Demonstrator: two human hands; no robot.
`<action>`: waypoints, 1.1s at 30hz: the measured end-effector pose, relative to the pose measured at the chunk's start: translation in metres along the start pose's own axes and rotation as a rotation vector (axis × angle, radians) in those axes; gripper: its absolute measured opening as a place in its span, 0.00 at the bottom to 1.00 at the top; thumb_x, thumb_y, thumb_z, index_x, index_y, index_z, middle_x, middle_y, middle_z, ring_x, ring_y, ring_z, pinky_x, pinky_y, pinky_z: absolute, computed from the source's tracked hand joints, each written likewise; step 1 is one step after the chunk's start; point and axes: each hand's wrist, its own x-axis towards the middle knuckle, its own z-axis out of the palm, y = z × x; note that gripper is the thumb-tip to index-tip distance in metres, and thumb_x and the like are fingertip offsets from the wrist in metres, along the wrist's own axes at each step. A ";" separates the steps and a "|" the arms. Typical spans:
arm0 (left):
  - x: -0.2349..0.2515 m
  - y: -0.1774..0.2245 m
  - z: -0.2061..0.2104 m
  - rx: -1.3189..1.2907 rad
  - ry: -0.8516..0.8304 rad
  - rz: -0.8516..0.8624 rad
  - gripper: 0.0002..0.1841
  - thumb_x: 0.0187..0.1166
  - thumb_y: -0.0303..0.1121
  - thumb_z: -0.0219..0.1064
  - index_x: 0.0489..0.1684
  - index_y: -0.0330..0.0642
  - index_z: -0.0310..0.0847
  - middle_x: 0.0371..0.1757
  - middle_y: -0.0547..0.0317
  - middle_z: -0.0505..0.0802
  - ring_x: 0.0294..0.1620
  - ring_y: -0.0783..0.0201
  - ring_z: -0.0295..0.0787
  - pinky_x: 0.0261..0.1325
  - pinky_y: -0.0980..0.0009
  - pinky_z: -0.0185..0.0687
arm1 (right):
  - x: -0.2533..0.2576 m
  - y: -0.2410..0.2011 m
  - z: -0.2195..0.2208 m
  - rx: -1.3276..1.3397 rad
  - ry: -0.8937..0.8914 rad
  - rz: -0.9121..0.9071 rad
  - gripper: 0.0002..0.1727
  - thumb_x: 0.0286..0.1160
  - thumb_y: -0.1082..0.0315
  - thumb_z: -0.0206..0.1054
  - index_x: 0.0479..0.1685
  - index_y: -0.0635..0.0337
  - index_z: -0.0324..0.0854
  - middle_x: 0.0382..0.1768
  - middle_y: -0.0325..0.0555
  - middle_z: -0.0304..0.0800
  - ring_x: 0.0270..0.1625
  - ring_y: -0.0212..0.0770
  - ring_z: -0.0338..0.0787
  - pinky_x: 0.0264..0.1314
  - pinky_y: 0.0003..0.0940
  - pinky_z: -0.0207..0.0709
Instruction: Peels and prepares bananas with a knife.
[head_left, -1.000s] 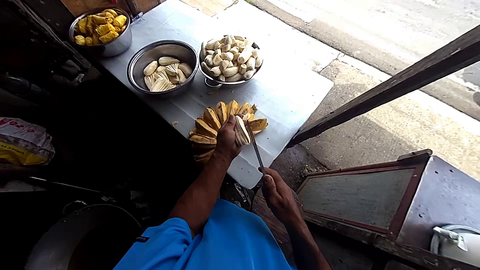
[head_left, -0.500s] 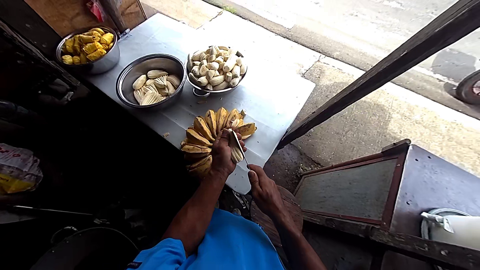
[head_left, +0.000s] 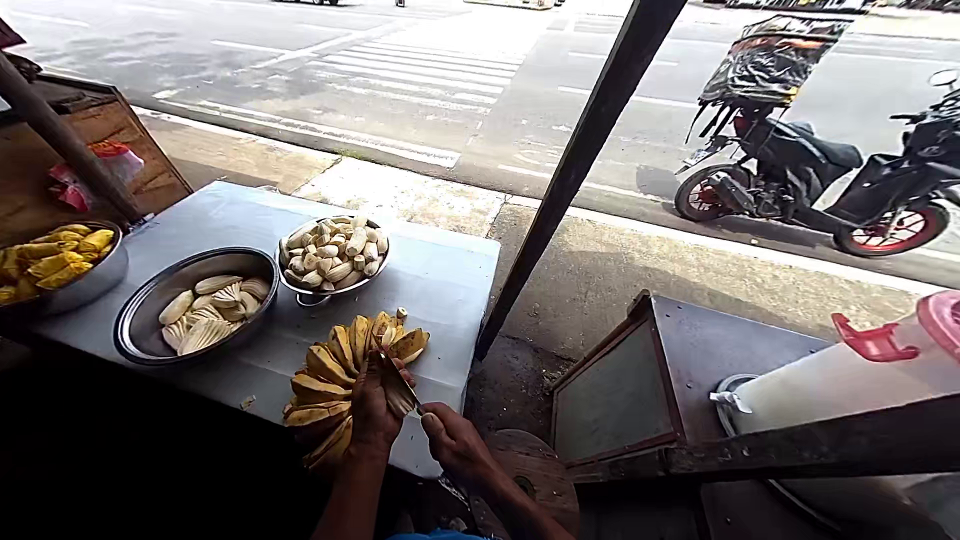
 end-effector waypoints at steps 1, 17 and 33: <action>0.002 0.001 -0.001 0.004 -0.023 0.007 0.15 0.95 0.40 0.49 0.63 0.40 0.76 0.32 0.54 0.89 0.26 0.61 0.89 0.29 0.63 0.91 | -0.004 -0.003 0.005 0.153 0.027 0.011 0.24 0.91 0.52 0.52 0.69 0.61 0.78 0.24 0.38 0.81 0.21 0.33 0.77 0.27 0.32 0.76; -0.047 0.012 -0.047 0.851 -0.393 -0.310 0.21 0.79 0.27 0.71 0.70 0.33 0.81 0.49 0.47 0.95 0.39 0.57 0.95 0.45 0.61 0.95 | 0.013 0.006 -0.012 0.683 0.176 0.205 0.29 0.71 0.69 0.75 0.73 0.66 0.72 0.30 0.50 0.86 0.19 0.35 0.80 0.19 0.28 0.77; -0.025 0.071 -0.080 0.304 0.056 -0.310 0.12 0.83 0.24 0.63 0.61 0.38 0.75 0.44 0.47 0.91 0.35 0.58 0.92 0.36 0.65 0.91 | 0.012 0.037 -0.004 0.334 0.355 0.245 0.21 0.94 0.53 0.52 0.54 0.64 0.79 0.24 0.45 0.92 0.10 0.31 0.76 0.11 0.24 0.70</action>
